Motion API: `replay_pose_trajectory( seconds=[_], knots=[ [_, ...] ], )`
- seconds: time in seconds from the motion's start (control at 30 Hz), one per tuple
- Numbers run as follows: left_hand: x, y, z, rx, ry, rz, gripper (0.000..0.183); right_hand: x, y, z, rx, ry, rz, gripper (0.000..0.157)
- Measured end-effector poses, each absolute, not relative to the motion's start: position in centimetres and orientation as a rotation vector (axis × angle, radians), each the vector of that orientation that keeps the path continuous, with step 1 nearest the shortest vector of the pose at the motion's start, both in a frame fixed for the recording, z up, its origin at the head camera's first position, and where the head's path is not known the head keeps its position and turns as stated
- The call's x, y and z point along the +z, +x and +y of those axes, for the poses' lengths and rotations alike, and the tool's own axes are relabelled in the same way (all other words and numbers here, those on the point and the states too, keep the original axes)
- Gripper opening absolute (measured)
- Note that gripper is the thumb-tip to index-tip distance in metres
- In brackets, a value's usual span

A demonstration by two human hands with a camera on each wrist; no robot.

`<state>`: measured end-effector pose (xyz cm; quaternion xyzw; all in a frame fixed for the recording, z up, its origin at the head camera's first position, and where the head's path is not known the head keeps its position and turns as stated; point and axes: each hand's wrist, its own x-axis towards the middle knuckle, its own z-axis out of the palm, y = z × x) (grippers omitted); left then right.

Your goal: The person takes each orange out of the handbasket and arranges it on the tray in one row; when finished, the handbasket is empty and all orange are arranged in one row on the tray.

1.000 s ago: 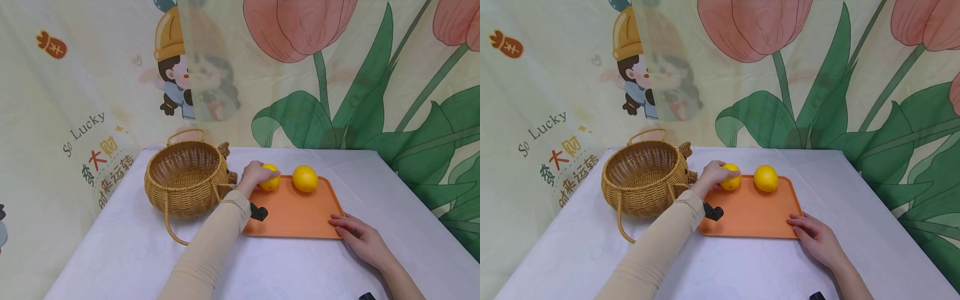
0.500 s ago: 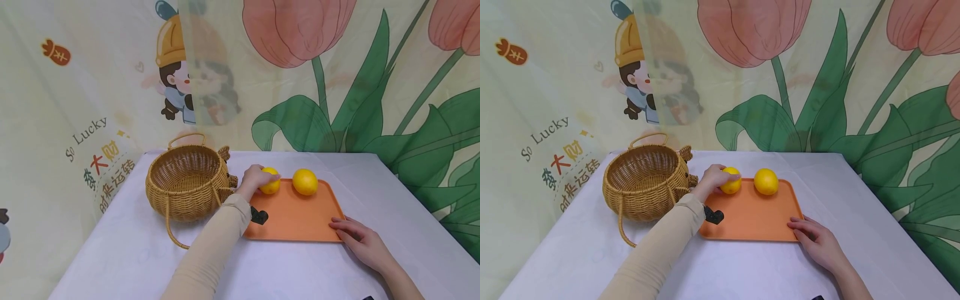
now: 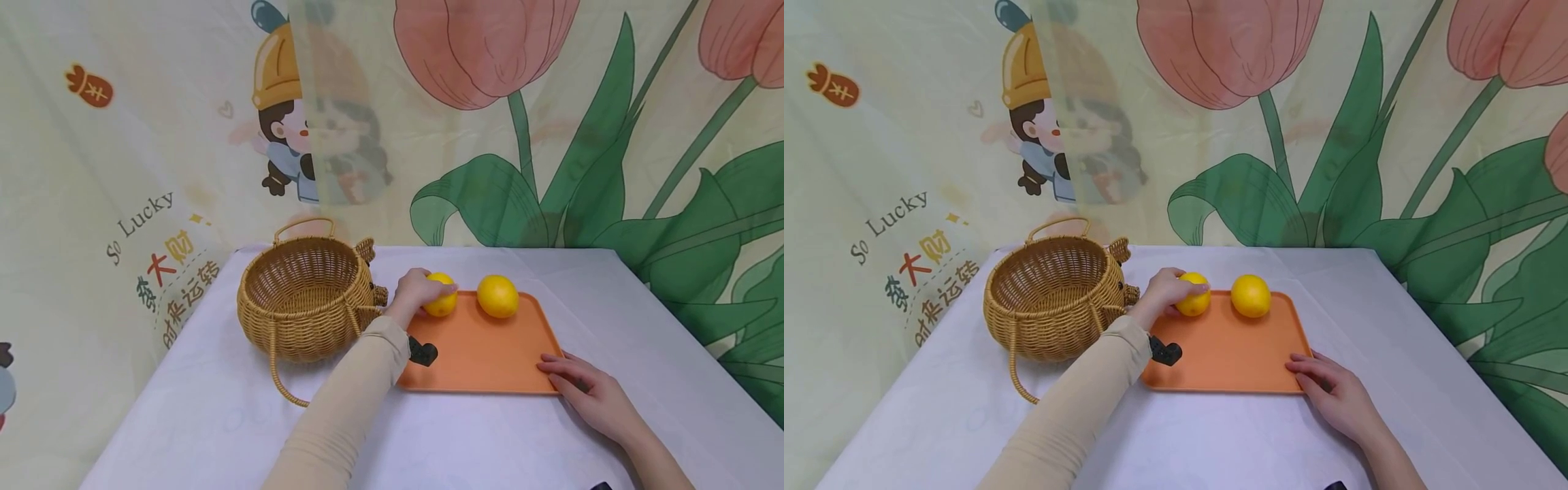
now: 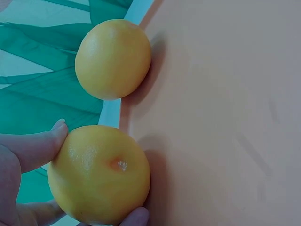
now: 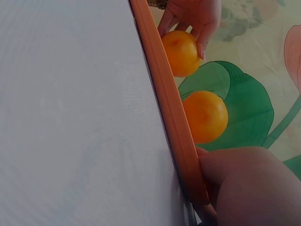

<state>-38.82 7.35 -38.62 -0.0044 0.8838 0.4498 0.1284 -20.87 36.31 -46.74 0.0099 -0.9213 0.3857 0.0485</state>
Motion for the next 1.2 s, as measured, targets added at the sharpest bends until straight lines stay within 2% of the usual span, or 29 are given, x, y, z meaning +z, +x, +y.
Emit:
replay_pose_trajectory(
  seconds=[1.2],
  knots=[
    [-38.60, -38.71, 7.40, 1.332, -0.029, 2.559, 0.074, -46.64, -20.77, 36.33, 1.173, 0.049, -2.804, 0.027]
  ],
)
